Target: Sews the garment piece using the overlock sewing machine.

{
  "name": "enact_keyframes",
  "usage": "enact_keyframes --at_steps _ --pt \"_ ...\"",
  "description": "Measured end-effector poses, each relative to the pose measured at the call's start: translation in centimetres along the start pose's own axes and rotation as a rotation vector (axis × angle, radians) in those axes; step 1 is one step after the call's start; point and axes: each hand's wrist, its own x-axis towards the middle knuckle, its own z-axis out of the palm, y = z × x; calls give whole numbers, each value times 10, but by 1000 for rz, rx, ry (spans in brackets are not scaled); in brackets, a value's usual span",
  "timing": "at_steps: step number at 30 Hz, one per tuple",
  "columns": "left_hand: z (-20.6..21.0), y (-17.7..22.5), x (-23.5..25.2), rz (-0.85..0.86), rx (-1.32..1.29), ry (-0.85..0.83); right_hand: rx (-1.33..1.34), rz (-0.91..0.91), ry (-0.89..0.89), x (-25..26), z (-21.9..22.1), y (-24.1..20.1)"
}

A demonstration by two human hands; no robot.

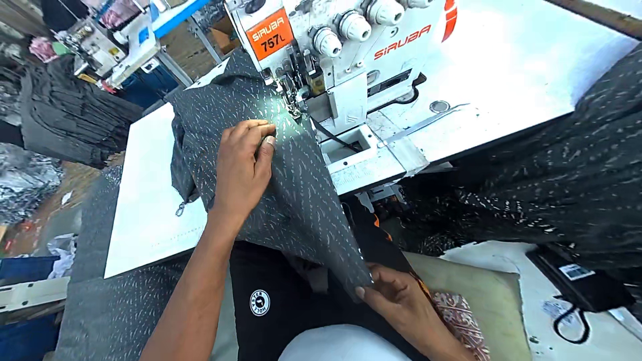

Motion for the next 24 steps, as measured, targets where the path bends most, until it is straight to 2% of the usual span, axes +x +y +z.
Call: enact_keyframes --at_steps 7,11,20,24 --pt "5 9 -16 -55 21 -36 11 88 -36 -3 -10 -4" --pt "6 3 -7 -56 26 -89 38 36 -2 10 -6 -13" --pt "12 -53 53 -24 50 -178 -18 1 0 75 14 -47" --pt "15 -72 76 -94 44 -223 -13 -6 22 96 23 -56"
